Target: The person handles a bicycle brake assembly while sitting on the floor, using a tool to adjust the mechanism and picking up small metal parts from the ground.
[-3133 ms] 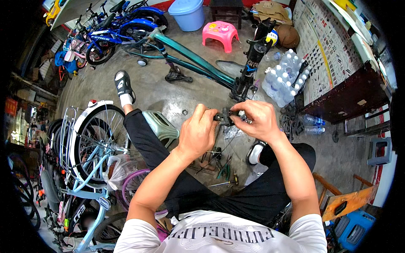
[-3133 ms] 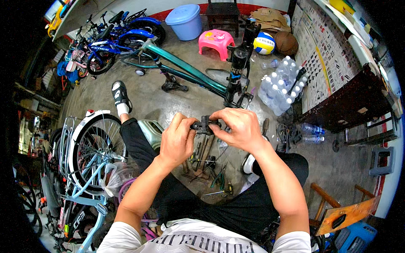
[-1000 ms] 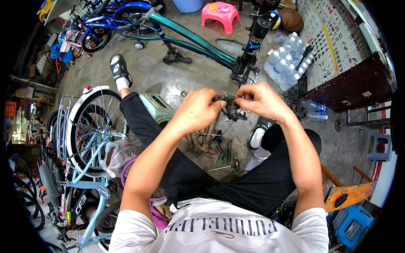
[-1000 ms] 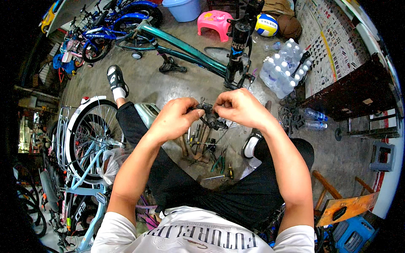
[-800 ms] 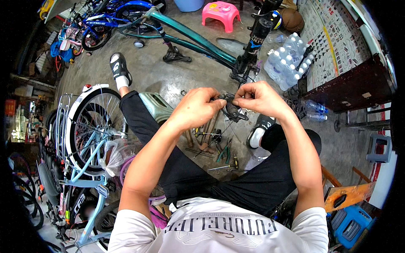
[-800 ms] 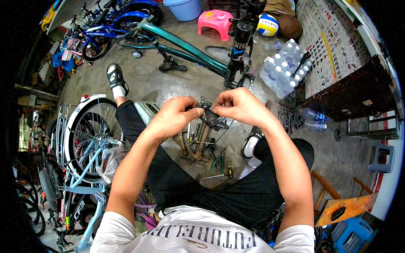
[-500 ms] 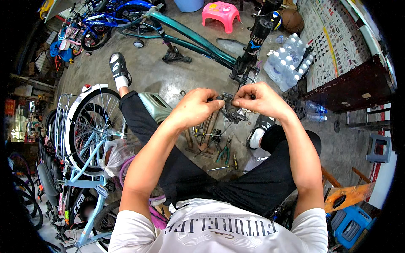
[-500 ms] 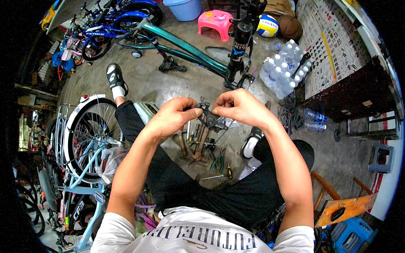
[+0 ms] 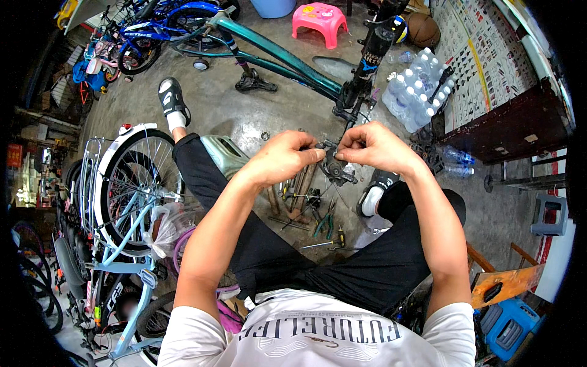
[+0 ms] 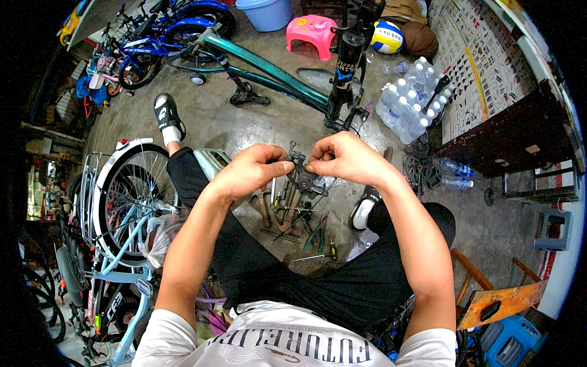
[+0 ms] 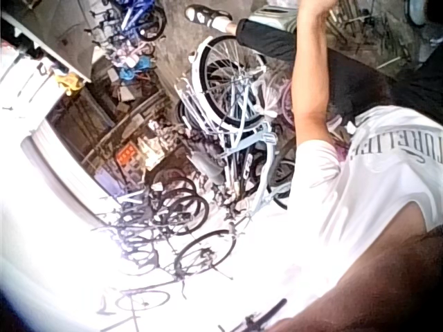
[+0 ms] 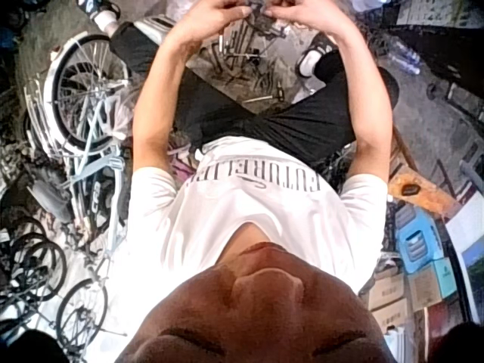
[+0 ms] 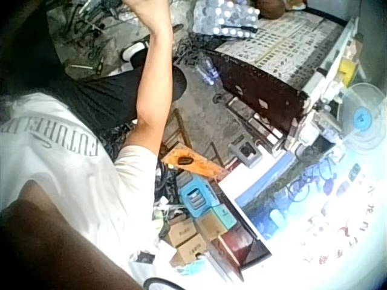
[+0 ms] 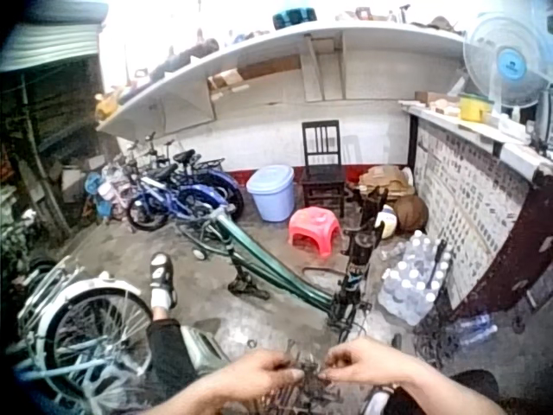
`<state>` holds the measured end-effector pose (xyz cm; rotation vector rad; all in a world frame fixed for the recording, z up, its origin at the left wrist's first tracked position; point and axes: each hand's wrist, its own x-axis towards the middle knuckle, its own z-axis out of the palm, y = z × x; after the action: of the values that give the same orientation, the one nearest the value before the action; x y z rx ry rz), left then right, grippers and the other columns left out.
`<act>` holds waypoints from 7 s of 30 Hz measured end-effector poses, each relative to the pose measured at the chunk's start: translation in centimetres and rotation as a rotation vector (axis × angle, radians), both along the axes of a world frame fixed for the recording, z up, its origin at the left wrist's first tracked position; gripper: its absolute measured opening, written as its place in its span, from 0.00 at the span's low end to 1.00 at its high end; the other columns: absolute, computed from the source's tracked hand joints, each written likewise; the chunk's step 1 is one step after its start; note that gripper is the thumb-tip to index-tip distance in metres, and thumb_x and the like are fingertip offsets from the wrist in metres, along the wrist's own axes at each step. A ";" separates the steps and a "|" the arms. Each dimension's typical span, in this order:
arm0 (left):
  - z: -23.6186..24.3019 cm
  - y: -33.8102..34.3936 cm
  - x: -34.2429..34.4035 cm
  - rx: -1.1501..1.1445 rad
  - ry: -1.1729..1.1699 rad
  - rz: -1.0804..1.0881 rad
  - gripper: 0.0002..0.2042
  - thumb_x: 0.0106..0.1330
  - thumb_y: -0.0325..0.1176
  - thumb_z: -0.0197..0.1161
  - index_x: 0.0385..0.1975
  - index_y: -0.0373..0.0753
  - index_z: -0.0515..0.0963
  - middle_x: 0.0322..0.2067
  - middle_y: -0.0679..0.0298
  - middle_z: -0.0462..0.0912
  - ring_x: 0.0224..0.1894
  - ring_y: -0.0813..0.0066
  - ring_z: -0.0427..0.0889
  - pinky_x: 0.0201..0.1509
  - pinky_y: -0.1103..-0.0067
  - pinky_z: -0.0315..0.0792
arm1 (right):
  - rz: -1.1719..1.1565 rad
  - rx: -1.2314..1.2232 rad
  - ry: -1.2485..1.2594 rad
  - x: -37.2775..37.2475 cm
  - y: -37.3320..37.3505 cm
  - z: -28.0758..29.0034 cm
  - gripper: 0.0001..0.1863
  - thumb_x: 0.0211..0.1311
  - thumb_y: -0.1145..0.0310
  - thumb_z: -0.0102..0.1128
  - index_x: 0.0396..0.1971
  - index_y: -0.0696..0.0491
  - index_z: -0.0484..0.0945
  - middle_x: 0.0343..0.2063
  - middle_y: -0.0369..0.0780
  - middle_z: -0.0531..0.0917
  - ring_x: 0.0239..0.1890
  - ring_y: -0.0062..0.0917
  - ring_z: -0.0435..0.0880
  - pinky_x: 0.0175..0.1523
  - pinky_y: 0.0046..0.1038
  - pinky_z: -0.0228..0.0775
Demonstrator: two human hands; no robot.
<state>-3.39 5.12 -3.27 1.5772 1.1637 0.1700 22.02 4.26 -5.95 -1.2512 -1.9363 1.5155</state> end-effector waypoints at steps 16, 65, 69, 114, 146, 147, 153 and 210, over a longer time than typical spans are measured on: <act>-1.0 0.0 -0.4 -0.161 -0.101 0.120 0.12 0.72 0.40 0.65 0.37 0.35 0.82 0.22 0.74 0.74 0.23 0.85 0.70 0.25 0.81 0.66 | -0.133 -0.252 0.135 -0.8 0.0 -0.2 0.12 0.64 0.63 0.69 0.33 0.58 0.86 0.25 0.33 0.85 0.27 0.15 0.79 0.31 0.23 0.73; -1.1 -1.3 -3.3 0.151 -0.182 -0.166 0.10 0.73 0.34 0.63 0.44 0.33 0.79 0.29 0.69 0.75 0.33 0.80 0.71 0.36 0.77 0.67 | 0.078 0.059 0.066 0.1 -0.2 1.7 0.10 0.62 0.65 0.71 0.38 0.55 0.87 0.19 0.30 0.75 0.24 0.13 0.69 0.30 0.24 0.63; -0.2 -1.3 -2.6 0.291 -0.095 -0.236 0.11 0.69 0.33 0.65 0.44 0.31 0.78 0.34 0.57 0.79 0.40 0.63 0.79 0.45 0.69 0.72 | 0.156 0.052 0.031 -0.4 -0.4 1.5 0.09 0.62 0.66 0.71 0.38 0.55 0.87 0.17 0.29 0.73 0.23 0.12 0.67 0.29 0.24 0.60; -4.2 -5.0 -0.5 1.301 0.058 0.116 0.18 0.53 0.22 0.71 0.45 0.37 0.81 0.27 0.59 0.75 0.25 0.58 0.77 0.29 0.68 0.72 | -0.392 0.210 0.010 -0.3 0.0 0.1 0.22 0.74 0.52 0.58 0.33 0.58 0.81 0.23 0.41 0.81 0.29 0.23 0.79 0.37 0.31 0.71; -3.6 -4.1 -1.7 1.695 0.090 -0.208 0.24 0.44 0.28 0.62 0.46 0.34 0.86 0.21 0.72 0.63 0.20 0.79 0.68 0.25 0.80 0.64 | -0.304 -0.517 0.549 -4.0 -3.1 0.8 0.14 0.76 0.58 0.53 0.33 0.52 0.72 0.20 0.25 0.63 0.20 0.12 0.59 0.27 0.22 0.55; -3.5 -4.1 -1.6 1.698 0.084 -0.210 0.24 0.44 0.28 0.62 0.46 0.34 0.86 0.21 0.72 0.63 0.20 0.79 0.68 0.24 0.80 0.64 | -0.304 -0.513 0.559 -4.0 -3.0 0.8 0.14 0.76 0.59 0.53 0.33 0.52 0.72 0.20 0.25 0.63 0.21 0.12 0.59 0.27 0.22 0.55; -3.7 -4.2 -1.6 1.700 0.074 -0.191 0.23 0.45 0.28 0.62 0.46 0.33 0.86 0.21 0.71 0.64 0.20 0.79 0.68 0.24 0.80 0.63 | -0.315 -0.467 0.531 -4.3 -3.2 0.1 0.13 0.77 0.60 0.52 0.33 0.52 0.73 0.20 0.25 0.63 0.21 0.12 0.59 0.28 0.22 0.54; -4.2 -5.1 0.7 1.482 -0.014 -0.080 0.21 0.58 0.27 0.68 0.54 0.33 0.81 0.24 0.68 0.69 0.21 0.75 0.71 0.26 0.77 0.68 | -0.406 -0.225 0.546 -5.0 -3.2 -2.4 0.25 0.72 0.60 0.55 0.64 0.57 0.73 0.37 0.32 0.79 0.38 0.13 0.72 0.42 0.21 0.64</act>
<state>-2.73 -0.02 -7.44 2.8404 0.9219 1.1884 16.97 1.09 -8.32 -1.0790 -1.1193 1.6592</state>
